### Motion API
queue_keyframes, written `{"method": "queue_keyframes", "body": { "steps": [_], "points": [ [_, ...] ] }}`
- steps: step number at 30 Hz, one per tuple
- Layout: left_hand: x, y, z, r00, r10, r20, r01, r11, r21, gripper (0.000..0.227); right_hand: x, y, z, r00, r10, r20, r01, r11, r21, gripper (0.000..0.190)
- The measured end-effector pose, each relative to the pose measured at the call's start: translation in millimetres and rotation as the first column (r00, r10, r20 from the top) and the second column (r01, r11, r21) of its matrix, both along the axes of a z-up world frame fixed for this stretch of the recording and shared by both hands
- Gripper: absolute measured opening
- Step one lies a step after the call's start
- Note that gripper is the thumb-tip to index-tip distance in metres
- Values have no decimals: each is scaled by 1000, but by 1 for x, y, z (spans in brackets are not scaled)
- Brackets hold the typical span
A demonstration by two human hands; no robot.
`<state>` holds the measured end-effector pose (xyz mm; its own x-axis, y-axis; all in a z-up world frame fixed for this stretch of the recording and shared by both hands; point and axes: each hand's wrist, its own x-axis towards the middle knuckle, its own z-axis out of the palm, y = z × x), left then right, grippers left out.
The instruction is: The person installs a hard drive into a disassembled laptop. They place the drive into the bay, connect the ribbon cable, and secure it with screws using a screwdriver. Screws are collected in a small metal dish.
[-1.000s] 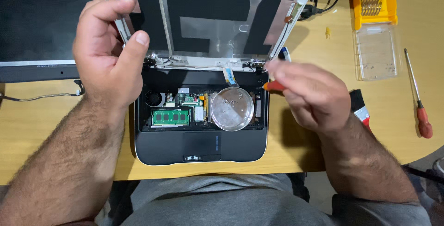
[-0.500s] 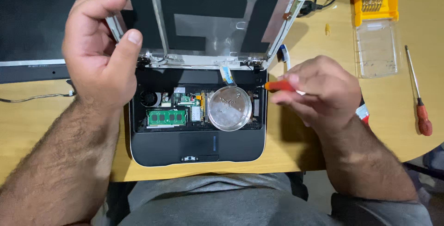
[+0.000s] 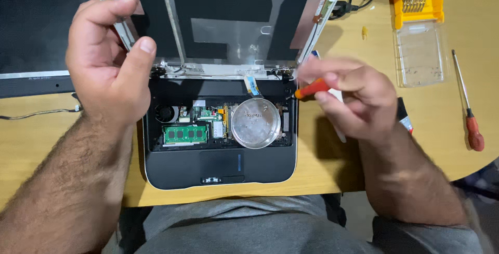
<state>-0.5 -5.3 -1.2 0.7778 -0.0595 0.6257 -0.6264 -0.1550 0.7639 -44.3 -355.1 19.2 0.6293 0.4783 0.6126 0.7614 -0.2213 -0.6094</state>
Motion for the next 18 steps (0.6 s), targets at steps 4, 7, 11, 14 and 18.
{"method": "queue_keyframes", "body": {
  "steps": [4, 7, 11, 14, 18],
  "points": [
    [-2, 1, 2, 1000, 11, -10, -10, 999, 35, 31, -6, -3, -4, 991, -136, 3, 136, 990, -40, 33],
    [-2, -1, 1, 1000, 17, -23, -17, 999, 28, 31, -9, -2, -2, 983, -171, 60, 175, 982, -69, 37],
    [1, 2, -4, 1000, 9, -11, -9, 1000, 23, 33, -15, -9, -9, 993, -100, -65, 92, 990, -106, 54],
    [-2, 0, 1, 999, -4, -44, 5, 1000, 13, 34, -18, -9, -17, 993, -115, -6, 114, 989, -94, 45],
    [-3, 1, 0, 1000, 18, -25, -17, 999, 46, 33, -18, -8, -12, 994, -109, -9, 109, 994, -10, 44]
  ]
}}
